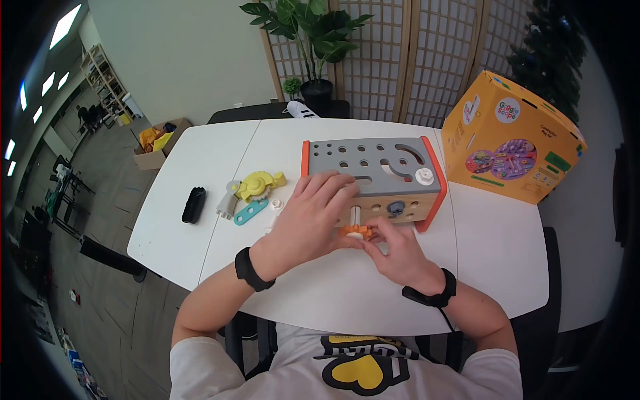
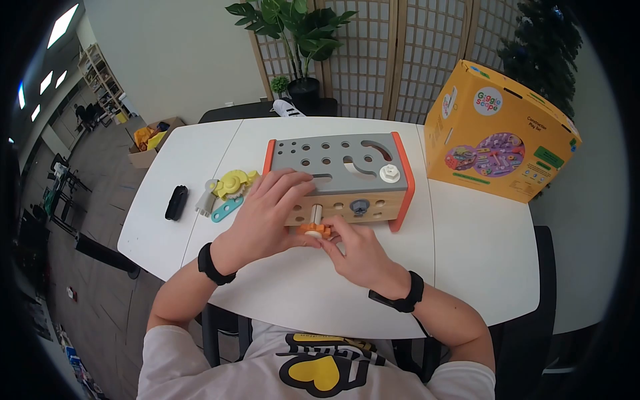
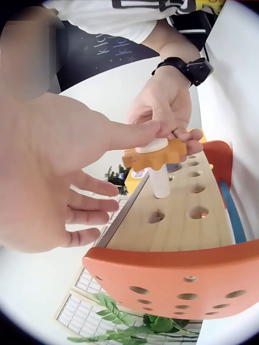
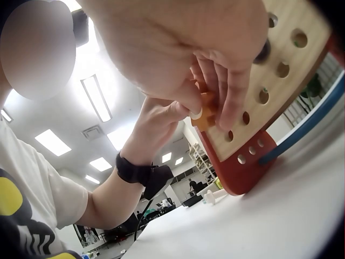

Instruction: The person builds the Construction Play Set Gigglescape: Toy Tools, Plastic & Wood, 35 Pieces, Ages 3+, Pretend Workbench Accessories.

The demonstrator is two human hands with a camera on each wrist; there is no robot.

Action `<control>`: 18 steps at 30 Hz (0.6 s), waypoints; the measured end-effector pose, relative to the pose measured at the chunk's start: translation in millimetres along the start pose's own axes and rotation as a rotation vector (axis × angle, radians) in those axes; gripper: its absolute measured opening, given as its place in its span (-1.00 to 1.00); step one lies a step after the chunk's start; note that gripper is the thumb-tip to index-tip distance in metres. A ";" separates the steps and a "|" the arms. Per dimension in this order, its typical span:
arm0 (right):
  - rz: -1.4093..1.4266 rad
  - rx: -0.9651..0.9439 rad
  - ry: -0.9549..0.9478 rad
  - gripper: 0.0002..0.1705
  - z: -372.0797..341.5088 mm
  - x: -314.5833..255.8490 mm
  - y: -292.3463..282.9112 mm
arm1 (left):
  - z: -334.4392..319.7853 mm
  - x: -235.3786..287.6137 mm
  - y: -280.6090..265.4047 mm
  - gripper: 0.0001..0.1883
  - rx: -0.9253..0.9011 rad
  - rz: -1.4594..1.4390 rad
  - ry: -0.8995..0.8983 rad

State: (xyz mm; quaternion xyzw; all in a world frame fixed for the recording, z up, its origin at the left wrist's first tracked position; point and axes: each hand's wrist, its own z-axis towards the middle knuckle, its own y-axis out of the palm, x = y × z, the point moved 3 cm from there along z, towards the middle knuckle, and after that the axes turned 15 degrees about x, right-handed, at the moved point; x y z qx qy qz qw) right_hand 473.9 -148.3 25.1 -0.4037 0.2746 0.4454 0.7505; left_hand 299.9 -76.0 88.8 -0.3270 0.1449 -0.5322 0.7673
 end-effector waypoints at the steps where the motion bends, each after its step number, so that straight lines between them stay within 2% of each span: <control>1: 0.006 0.005 0.009 -0.70 1.0 0.3 -0.6 | 1.7 -2.7 1.8 -0.11 -0.021 0.005 -0.012; 4: 0.001 0.015 0.029 -0.70 6.6 -0.1 -3.0 | 3.8 -9.9 10.8 -0.09 -0.107 -0.015 -0.013; 18: 0.047 -0.024 0.103 -0.74 18.4 15.5 -1.1 | 13.5 -9.6 22.2 -0.15 -0.204 -0.022 -0.036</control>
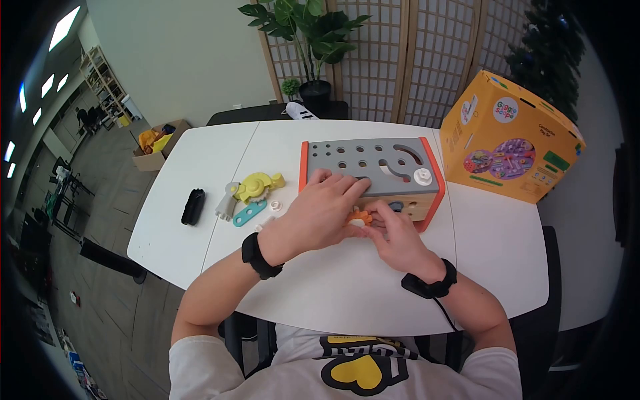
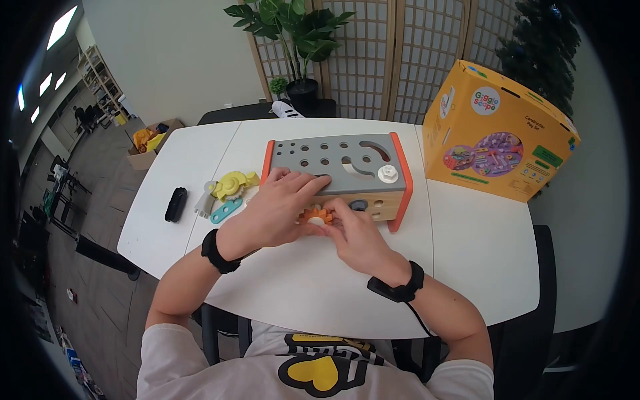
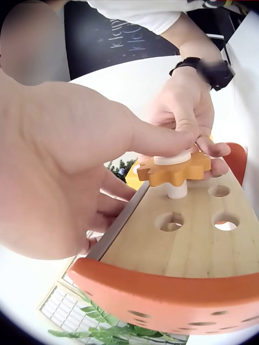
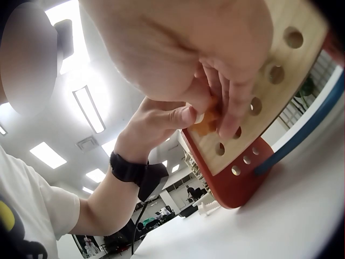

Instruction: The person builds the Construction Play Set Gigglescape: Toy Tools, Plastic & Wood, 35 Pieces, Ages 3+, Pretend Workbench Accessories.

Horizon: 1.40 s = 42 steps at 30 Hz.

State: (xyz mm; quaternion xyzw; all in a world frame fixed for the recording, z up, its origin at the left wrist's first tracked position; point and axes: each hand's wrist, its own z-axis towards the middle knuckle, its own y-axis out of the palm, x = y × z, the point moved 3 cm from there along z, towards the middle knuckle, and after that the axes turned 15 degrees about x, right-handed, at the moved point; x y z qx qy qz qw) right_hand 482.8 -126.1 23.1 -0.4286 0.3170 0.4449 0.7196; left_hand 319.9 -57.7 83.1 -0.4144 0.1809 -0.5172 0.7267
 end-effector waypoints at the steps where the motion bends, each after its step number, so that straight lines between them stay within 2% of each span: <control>1: 0.005 0.002 -0.008 -0.74 -0.2 0.3 -0.2 | 0.5 0.5 1.0 -0.16 -0.013 0.006 0.002; 3: 0.013 0.004 -0.026 -0.73 -0.1 1.5 -0.5 | 0.8 1.3 1.4 -0.19 -0.004 -0.008 -0.003; 6: 0.037 -0.038 0.053 -0.72 -0.4 1.3 -1.5 | 0.6 2.5 6.0 -0.22 0.020 -0.016 -0.011; 10: -0.053 -0.030 -0.001 -0.67 -0.1 -3.8 -4.4 | 0.6 0.8 7.2 -0.20 0.008 -0.021 -0.022; 13: -0.140 -0.038 0.019 -0.60 -3.5 -20.7 -12.6 | 0.1 -3.9 1.5 -0.29 -0.019 -0.056 -0.050; 15: -0.158 -0.032 0.032 -0.57 -6.9 -26.3 -19.3 | -0.8 -6.4 -11.6 -0.44 0.090 -0.212 -0.006; 16: -0.162 0.001 -0.025 -0.59 -6.9 -31.6 -26.7 | -1.8 -10.2 -19.4 -0.51 0.143 -0.288 0.017; 19: -0.197 0.078 -0.172 -0.67 -4.6 -40.8 -56.5 | -12.6 -62.1 -59.2 -0.74 0.347 -0.221 -0.168; 20: -0.234 0.089 -0.210 -0.69 -1.7 -41.4 -68.1 | -17.1 -81.0 -68.2 -0.83 0.406 -0.152 -0.322; 21: -0.270 0.101 -0.249 -0.72 1.6 -41.1 -77.7 | -27.0 -105.5 -74.7 -0.79 0.364 -0.018 -0.461; 23: -0.354 0.181 -0.302 -0.72 9.1 -39.5 -94.4 | -57.2 -160.4 -78.5 -0.63 0.164 0.282 -0.643; 26: -0.476 0.254 -0.392 -0.65 25.7 -32.4 -105.4 | -109.3 -212.0 -71.5 -0.38 -0.059 0.495 -0.709; 27: -0.516 0.270 -0.423 -0.61 29.4 -29.4 -105.9 | -119.3 -226.3 -67.2 -0.20 -0.151 0.468 -0.818; 30: -0.483 0.193 -0.273 -0.54 35.1 -15.4 -103.0 | -131.0 -226.7 -63.6 -0.18 -0.289 0.322 -0.915; 33: -0.704 0.052 -0.291 -0.49 31.9 -11.0 -93.1 | -134.4 -229.5 -59.9 -0.24 -0.277 0.315 -0.950; 37: -0.686 0.034 -0.246 -0.51 28.6 -14.0 -92.8 | -121.4 -228.0 -70.5 -0.34 -0.159 0.451 -0.884; 40: -0.686 0.015 -0.255 -0.51 29.0 -13.9 -94.1 | -97.2 -214.5 -92.2 -0.40 0.072 0.495 -0.825; 42: -0.690 0.007 -0.273 -0.52 29.8 -12.5 -94.7 | -79.5 -206.8 -101.9 -0.42 0.228 0.385 -0.788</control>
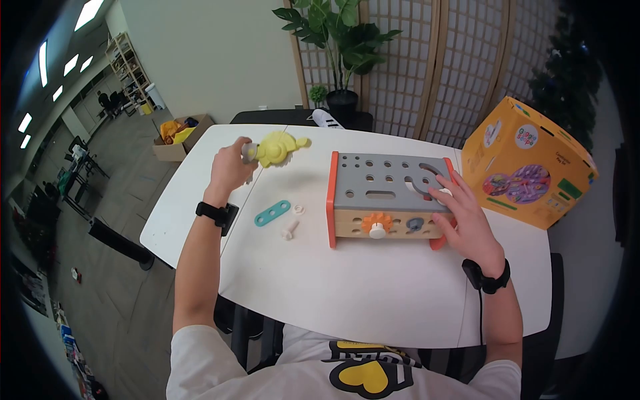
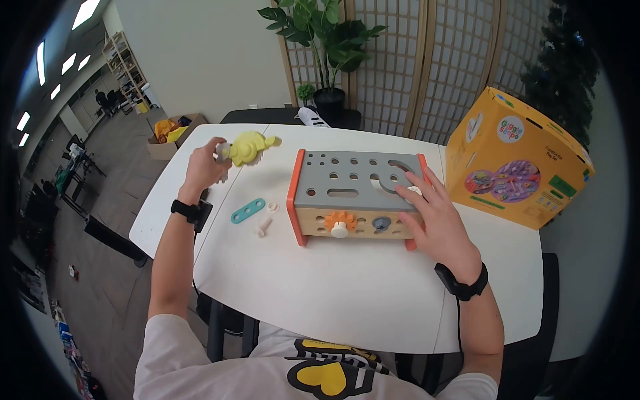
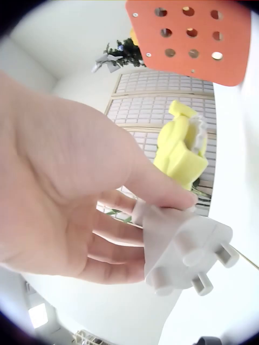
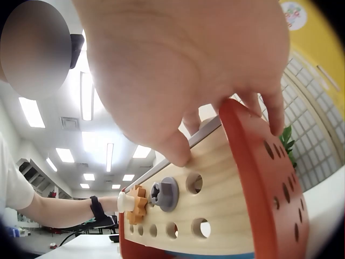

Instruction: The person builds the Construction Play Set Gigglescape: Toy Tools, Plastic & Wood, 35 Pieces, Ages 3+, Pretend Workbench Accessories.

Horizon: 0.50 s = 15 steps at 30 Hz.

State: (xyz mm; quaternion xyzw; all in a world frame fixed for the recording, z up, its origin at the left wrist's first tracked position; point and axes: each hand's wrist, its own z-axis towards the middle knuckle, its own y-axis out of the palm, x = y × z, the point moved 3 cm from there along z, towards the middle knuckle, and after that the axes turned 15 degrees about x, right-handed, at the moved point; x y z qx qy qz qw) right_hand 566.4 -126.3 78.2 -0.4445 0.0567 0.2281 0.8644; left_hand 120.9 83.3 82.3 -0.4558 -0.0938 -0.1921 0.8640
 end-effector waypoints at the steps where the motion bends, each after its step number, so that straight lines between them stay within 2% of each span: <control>1: -0.006 -0.003 -0.005 -0.52 0.0 0.2 0.0 | 4.5 10.7 -5.4 -0.41 0.037 -0.102 -0.005; 7: -0.040 -0.004 -0.045 -0.52 -0.4 -2.6 -0.8 | 10.0 89.8 -26.5 -0.37 0.132 -0.613 0.039; 12: -0.068 0.016 -0.078 -0.53 -1.0 -3.0 -0.6 | -6.1 144.3 -21.9 -0.47 -0.016 -0.922 0.155; 14: -0.069 0.020 -0.091 -0.54 -0.7 -2.8 -1.4 | -14.4 159.9 -19.8 -0.46 -0.059 -0.919 0.192; 15: -0.068 0.021 -0.096 -0.54 -0.5 -2.7 -1.7 | -15.2 162.8 -12.8 -0.44 -0.143 -0.927 0.155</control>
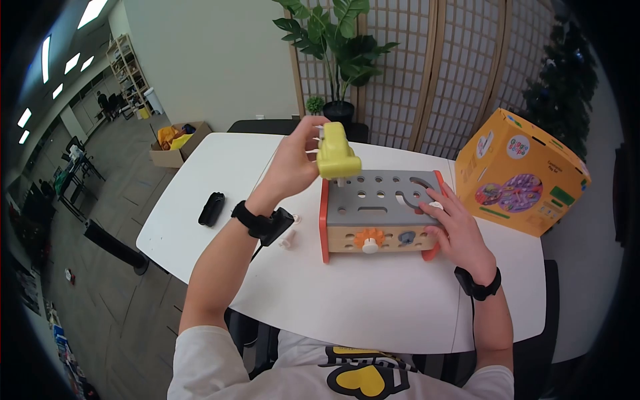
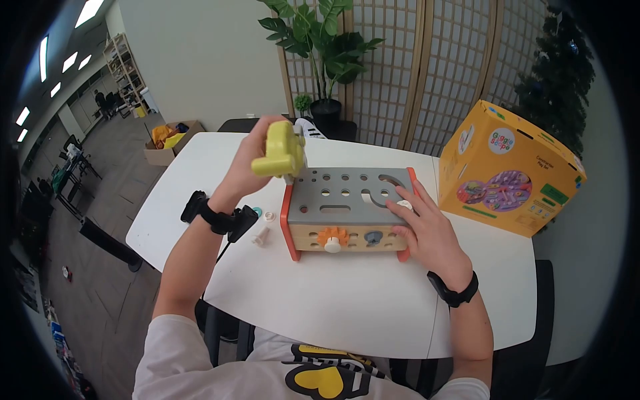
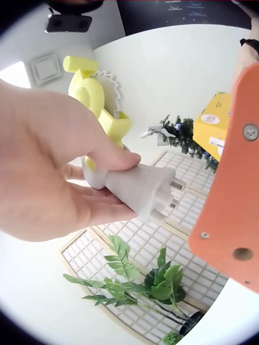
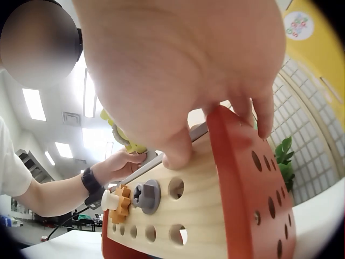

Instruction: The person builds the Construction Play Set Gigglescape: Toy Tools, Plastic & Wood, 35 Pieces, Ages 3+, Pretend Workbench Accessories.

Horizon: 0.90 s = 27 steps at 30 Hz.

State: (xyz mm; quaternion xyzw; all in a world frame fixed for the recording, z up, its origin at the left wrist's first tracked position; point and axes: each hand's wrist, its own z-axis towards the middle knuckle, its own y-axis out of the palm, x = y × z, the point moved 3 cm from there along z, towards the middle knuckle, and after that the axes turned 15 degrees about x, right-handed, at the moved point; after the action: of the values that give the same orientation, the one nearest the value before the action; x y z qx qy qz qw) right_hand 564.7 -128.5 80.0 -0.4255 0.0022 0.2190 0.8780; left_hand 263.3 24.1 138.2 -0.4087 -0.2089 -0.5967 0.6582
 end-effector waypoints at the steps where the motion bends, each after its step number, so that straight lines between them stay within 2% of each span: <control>1: 0.005 -0.001 -0.004 -0.54 -0.1 0.2 -0.1 | -0.9 -1.5 5.3 -0.43 -0.025 0.026 -0.014; 3: 0.015 -0.003 -0.010 -0.54 -0.2 0.6 -0.4 | -2.7 -14.1 15.4 -0.42 -0.038 0.042 -0.004; 10: 0.039 0.015 -0.007 -0.53 -1.2 0.1 -0.3 | -14.0 -5.8 18.7 -0.39 -0.023 0.157 0.064; 18: 0.073 -0.009 0.034 -0.50 0.2 4.7 -0.6 | -16.9 -12.2 17.9 -0.35 -0.047 0.116 -0.031; 22: 0.024 0.075 0.057 -0.48 2.8 12.7 3.1 | -21.8 -24.4 15.5 -0.30 -0.069 0.016 -0.023; 24: -0.047 0.099 0.070 -0.45 6.4 17.3 4.3 | -28.7 -23.8 6.6 -0.34 -0.033 -0.004 -0.020; 27: 0.092 0.127 0.229 -0.38 6.6 27.8 10.1 | -41.2 -41.7 -19.6 -0.43 -0.080 0.088 -0.038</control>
State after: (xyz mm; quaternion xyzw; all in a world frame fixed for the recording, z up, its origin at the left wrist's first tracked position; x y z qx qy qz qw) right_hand 584.7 -107.4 71.4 -0.3908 0.1356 0.2087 0.8862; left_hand 227.5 18.2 88.2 -0.4548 -0.1791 -0.5673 0.6627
